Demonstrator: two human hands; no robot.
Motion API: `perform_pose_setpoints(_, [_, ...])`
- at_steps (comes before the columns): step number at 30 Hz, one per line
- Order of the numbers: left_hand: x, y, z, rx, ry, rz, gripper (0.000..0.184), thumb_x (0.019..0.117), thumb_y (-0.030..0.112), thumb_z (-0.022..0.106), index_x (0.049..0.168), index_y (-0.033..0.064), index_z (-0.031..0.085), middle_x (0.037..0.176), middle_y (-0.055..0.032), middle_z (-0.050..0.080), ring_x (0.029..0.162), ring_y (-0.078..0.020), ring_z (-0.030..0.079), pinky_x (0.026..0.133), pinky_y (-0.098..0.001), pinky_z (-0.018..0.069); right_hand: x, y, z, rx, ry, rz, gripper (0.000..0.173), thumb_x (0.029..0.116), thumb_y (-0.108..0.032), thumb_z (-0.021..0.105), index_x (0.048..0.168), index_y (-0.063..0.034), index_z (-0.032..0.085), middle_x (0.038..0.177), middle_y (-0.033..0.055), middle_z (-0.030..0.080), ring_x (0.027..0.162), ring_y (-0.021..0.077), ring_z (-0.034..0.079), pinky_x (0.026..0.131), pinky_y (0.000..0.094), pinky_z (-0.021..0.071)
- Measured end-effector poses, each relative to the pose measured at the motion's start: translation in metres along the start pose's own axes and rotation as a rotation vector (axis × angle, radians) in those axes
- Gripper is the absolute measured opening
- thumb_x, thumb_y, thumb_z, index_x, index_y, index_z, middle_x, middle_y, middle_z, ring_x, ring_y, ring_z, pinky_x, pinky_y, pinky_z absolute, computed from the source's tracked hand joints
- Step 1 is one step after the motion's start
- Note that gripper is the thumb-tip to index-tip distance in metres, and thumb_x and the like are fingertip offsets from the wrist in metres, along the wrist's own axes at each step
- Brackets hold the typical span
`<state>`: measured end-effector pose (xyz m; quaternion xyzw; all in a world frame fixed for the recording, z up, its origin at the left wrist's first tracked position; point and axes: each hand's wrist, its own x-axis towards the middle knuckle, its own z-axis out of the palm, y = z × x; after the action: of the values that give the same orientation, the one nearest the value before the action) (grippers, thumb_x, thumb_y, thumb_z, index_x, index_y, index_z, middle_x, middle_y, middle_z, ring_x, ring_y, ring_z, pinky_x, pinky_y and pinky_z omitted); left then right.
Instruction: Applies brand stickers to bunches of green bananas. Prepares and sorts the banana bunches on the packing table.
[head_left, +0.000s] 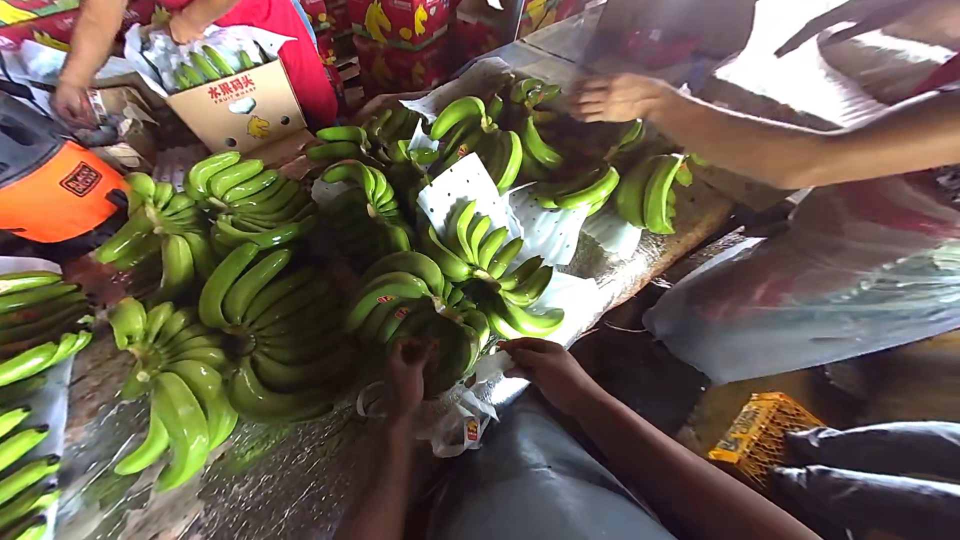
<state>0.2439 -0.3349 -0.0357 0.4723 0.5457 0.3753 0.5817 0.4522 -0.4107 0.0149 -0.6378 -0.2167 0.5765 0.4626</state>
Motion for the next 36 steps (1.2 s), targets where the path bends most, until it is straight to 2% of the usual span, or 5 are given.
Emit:
perform_pose_setpoints(6, [0.042, -0.026, 0.013, 0.169, 0.12, -0.07, 0.035, 0.0921, 0.005, 0.073, 0.121, -0.009, 0.06, 0.109, -0.022, 0.065, 0.095, -0.0256, 0.067, 0.084, -0.0404, 0.058, -0.002, -0.004, 0.0, -0.446, -0.043, -0.132, 0.061, 0.0794, 0.002, 0.079, 0.134, 0.0038, 0.051, 0.108, 0.0144, 0.062, 0.081, 0.0146, 0.063, 0.076, 0.0315, 0.0555])
perform_pose_setpoints(12, [0.041, -0.015, 0.01, 0.672, 0.07, 0.007, 0.035, 0.0971, 0.017, 0.068, 0.12, -0.0074, 0.061, 0.118, -0.0266, 0.066, 0.113, -0.0402, 0.064, 0.099, -0.0552, 0.0501, 0.002, -0.003, -0.004, -0.676, 0.012, -0.246, 0.022, 0.0923, -0.003, 0.067, 0.113, 0.0026, 0.067, 0.102, 0.0125, 0.068, 0.088, 0.0158, 0.063, 0.082, 0.0347, 0.0525])
perform_pose_setpoints(20, [-0.015, -0.001, 0.018, 0.546, -0.406, 0.864, 0.016, 0.0878, 0.015, 0.076, 0.102, 0.0081, 0.079, 0.11, -0.0112, 0.074, 0.111, -0.0279, 0.067, 0.099, -0.0464, 0.0524, 0.002, -0.005, 0.008, -0.245, 0.009, -0.07, 0.018, 0.0964, 0.003, 0.06, 0.113, 0.0075, 0.058, 0.099, 0.013, 0.065, 0.073, 0.0167, 0.07, 0.069, 0.0331, 0.0632])
perform_pose_setpoints(28, [-0.028, -0.013, 0.017, 0.696, -0.278, 1.23, 0.009, 0.0946, 0.018, 0.068, 0.089, 0.015, 0.075, 0.101, -0.0039, 0.073, 0.104, -0.0207, 0.068, 0.1, -0.0396, 0.0498, 0.0, 0.004, 0.015, -0.043, -0.091, 0.139, 0.01, 0.1009, -0.002, 0.058, 0.109, 0.0029, 0.054, 0.085, 0.0076, 0.063, 0.068, 0.0139, 0.067, 0.067, 0.0301, 0.0607])
perform_pose_setpoints(36, [-0.008, -0.017, -0.005, -0.215, 0.036, -0.22, 0.022, 0.0988, -0.002, 0.061, 0.119, -0.0065, 0.053, 0.089, -0.011, 0.065, 0.065, -0.0128, 0.065, 0.06, -0.0272, 0.0575, -0.006, 0.007, -0.023, -0.266, -0.012, -0.145, 0.017, 0.0919, -0.004, 0.068, 0.108, 0.0006, 0.066, 0.095, 0.0038, 0.067, 0.085, 0.0071, 0.063, 0.081, 0.0258, 0.0542])
